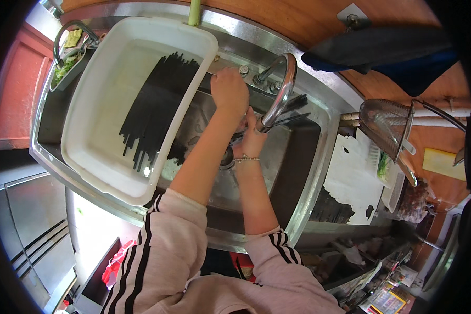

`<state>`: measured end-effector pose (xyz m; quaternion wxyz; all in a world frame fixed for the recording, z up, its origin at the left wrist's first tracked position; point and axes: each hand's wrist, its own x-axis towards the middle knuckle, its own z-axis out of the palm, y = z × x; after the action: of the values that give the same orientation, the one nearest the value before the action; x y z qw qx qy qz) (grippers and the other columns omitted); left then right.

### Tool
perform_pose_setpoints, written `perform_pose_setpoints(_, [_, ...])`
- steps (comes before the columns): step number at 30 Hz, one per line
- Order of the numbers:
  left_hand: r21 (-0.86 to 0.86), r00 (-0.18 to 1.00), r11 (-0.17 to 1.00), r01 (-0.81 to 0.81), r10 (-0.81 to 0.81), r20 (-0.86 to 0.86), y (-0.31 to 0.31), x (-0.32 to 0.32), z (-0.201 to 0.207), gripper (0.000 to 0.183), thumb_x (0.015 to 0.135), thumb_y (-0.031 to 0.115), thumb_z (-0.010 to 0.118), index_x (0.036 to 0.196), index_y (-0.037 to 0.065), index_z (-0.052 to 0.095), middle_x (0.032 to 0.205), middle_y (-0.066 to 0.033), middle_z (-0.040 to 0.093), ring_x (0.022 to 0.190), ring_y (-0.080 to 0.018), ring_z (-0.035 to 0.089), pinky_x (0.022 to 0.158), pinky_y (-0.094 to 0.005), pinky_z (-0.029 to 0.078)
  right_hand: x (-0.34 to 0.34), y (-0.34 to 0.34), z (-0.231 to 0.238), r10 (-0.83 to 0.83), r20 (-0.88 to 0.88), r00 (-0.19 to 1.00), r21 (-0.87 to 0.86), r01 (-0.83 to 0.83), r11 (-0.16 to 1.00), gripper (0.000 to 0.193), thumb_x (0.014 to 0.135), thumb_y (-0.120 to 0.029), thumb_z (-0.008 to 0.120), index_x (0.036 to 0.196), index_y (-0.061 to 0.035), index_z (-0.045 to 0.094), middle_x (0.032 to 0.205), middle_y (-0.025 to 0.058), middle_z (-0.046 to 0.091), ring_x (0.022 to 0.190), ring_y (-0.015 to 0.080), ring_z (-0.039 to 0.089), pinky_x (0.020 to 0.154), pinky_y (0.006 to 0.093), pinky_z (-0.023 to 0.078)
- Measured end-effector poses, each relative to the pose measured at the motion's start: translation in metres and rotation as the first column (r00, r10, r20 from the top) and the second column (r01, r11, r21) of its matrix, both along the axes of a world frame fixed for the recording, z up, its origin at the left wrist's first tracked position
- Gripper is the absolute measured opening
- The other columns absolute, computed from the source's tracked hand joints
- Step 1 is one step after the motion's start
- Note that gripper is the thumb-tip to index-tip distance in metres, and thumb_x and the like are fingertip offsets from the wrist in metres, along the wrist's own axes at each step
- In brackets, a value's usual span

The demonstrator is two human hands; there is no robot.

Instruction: The person repeatedly rinses bundles of long black noodles under running water in a kitchen sink, then places them into a white plastic container. The person occasionally separates strands by hand and continues rinsing multiple bundles.

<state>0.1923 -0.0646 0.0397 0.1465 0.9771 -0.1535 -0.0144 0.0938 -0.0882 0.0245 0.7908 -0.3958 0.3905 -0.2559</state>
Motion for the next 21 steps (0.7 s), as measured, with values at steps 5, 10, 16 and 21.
perform_pose_setpoints(5, [-0.546,0.977,0.811,-0.208,0.15,-0.149,0.018,-0.049,-0.025,0.033,0.093,0.021,0.038,0.11,-0.002,0.055,0.106,-0.0163,0.06,0.101,-0.0382,0.055,0.093,-0.0433,0.041,-0.006,0.008,0.0,0.123,0.27,0.955,0.214,-0.184,0.959,0.026,0.094,-0.023,0.054,0.117,-0.0094,0.055,0.107,0.0039,0.06,0.098,0.0153,0.057,0.084,0.032,0.045])
perform_pose_setpoints(10, [-0.731,0.914,0.572,-0.372,0.089,-0.395,0.005,-0.107,-0.039,0.048,0.098,0.037,0.031,0.126,0.003,0.05,0.122,-0.0205,0.055,0.115,-0.0353,0.05,0.1,-0.0368,0.036,-0.037,0.014,-0.009,0.253,0.409,0.877,0.202,-0.358,0.912,0.052,0.097,-0.032,0.045,0.142,-0.011,0.032,0.142,0.0046,0.039,0.128,0.0206,0.038,0.108,0.0368,0.028])
perform_pose_setpoints(16, [-0.576,0.73,0.759,-0.302,-0.204,-0.652,0.016,-0.115,-0.054,0.039,0.098,0.023,0.03,0.129,0.003,0.043,0.138,-0.0221,0.039,0.128,-0.0369,0.037,0.104,-0.0388,0.034,-0.061,0.002,-0.017,0.214,0.38,0.9,0.357,-0.356,0.864,0.06,0.096,-0.042,0.039,0.144,-0.0081,0.026,0.146,0.0079,0.033,0.132,0.0242,0.033,0.111,0.0393,0.022])
perform_pose_setpoints(21, [-0.729,0.933,0.646,-0.227,-0.069,-0.352,0.024,-0.111,-0.039,0.047,0.094,0.03,0.038,0.129,-0.002,0.04,0.133,-0.0254,0.042,0.125,-0.0395,0.039,0.102,-0.0412,0.035,-0.064,0.005,-0.017,0.317,0.513,0.798,0.12,-0.432,0.894,0.055,0.093,-0.028,0.043,0.14,-0.0012,0.032,0.144,0.0101,0.037,0.131,0.0232,0.035,0.11,0.0372,0.023])
